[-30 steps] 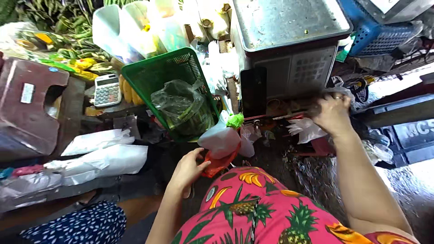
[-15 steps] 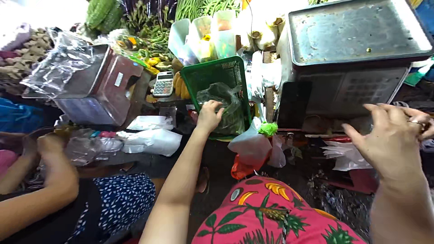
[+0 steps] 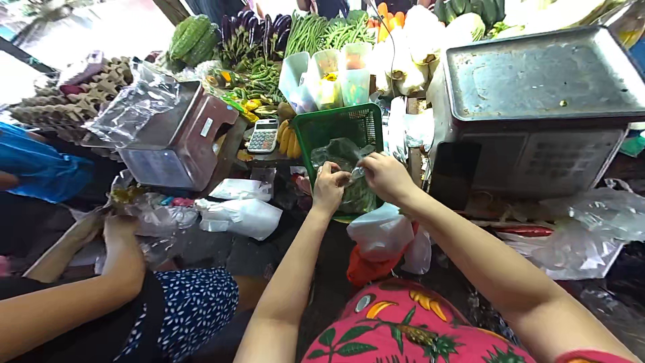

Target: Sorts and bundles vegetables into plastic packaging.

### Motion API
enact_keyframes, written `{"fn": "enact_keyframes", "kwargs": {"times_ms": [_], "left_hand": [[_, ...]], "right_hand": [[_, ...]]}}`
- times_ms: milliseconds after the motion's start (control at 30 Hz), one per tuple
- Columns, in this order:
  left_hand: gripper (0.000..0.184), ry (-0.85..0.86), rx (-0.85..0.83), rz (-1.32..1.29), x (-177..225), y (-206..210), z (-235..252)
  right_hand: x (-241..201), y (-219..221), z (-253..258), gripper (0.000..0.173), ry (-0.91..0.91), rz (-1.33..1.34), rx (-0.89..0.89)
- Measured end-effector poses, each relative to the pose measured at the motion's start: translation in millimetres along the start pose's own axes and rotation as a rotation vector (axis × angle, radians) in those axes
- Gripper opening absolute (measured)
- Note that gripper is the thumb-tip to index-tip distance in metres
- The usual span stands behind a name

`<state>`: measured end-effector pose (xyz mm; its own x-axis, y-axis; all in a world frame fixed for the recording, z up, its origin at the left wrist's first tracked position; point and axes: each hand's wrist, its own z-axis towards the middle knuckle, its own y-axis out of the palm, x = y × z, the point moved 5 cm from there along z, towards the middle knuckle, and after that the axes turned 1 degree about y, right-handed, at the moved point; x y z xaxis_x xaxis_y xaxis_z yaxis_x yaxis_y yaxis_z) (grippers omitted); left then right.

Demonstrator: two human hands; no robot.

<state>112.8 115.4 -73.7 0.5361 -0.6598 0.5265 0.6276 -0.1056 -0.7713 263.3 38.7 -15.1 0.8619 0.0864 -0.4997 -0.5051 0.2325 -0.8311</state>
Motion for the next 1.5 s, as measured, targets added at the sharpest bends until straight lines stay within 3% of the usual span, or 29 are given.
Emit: {"fn": "enact_keyframes", "kwargs": {"times_ms": [100, 200, 367, 433, 533, 667, 767, 900, 967, 1067, 1133, 1267, 1367, 1500], "left_hand": [[0.019, -0.038, 0.212, -0.131, -2.2, -16.1, -17.0], [0.022, -0.083, 0.343, -0.294, -11.5, -26.1, -27.7], [0.021, -0.081, 0.263, -0.305, -24.1, -30.0, -16.7], [0.025, -0.148, 0.144, -0.278, -28.1, -21.8, -5.0], [0.034, -0.258, -0.018, -0.192, -36.2, 2.0, 9.9], [0.039, -0.372, -0.018, -0.139, -46.0, 6.6, 24.7], [0.036, -0.253, 0.094, -0.161, -42.2, -2.1, 23.3], [0.037, -0.032, 0.258, -0.177, -10.9, -15.2, 8.9], [0.039, 0.072, 0.298, -0.23, 8.4, -18.3, 0.4], [0.046, 0.198, 0.254, -0.24, 30.4, -18.2, -8.4], [0.046, 0.247, 0.215, -0.212, 37.3, -16.2, -11.6], [0.045, 0.274, 0.177, -0.199, 22.2, -11.5, -20.3], [0.045, 0.02, 0.114, -0.054, -8.2, -10.6, -20.4], [0.033, -0.248, -0.21, 0.226, -39.1, 0.2, -3.9]], "right_hand": [[7.1, 37.0, 54.2, 0.023, 0.252, -0.09, -0.204], [9.0, 57.6, 70.5, 0.021, 0.468, -0.215, -0.45], [11.9, 61.8, 76.5, 0.031, 0.541, -0.212, -0.533], [21.3, 60.5, 80.0, 0.034, 0.531, -0.157, -0.512], [37.5, 59.5, 80.6, 0.054, 0.455, -0.072, -0.468], [33.7, 43.2, 69.7, 0.068, 0.401, -0.089, -0.393], [32.2, 27.7, 65.5, 0.065, 0.395, 0.068, -0.248], [27.2, 4.8, 57.3, 0.026, 0.42, 0.501, 0.113], [21.0, 0.6, 54.0, 0.019, 0.355, 0.756, 0.214], [3.8, 5.8, 55.4, 0.035, 0.297, 1.119, 0.123], [-6.7, 10.5, 54.3, 0.036, 0.334, 1.186, 0.039], [-6.8, 10.4, 53.3, 0.025, 0.311, 1.102, 0.118], [-5.3, 4.3, 53.6, 0.033, 0.259, 0.737, 0.122], [1.7, 41.9, 61.3, 0.028, 0.345, 0.316, -0.118]]}}
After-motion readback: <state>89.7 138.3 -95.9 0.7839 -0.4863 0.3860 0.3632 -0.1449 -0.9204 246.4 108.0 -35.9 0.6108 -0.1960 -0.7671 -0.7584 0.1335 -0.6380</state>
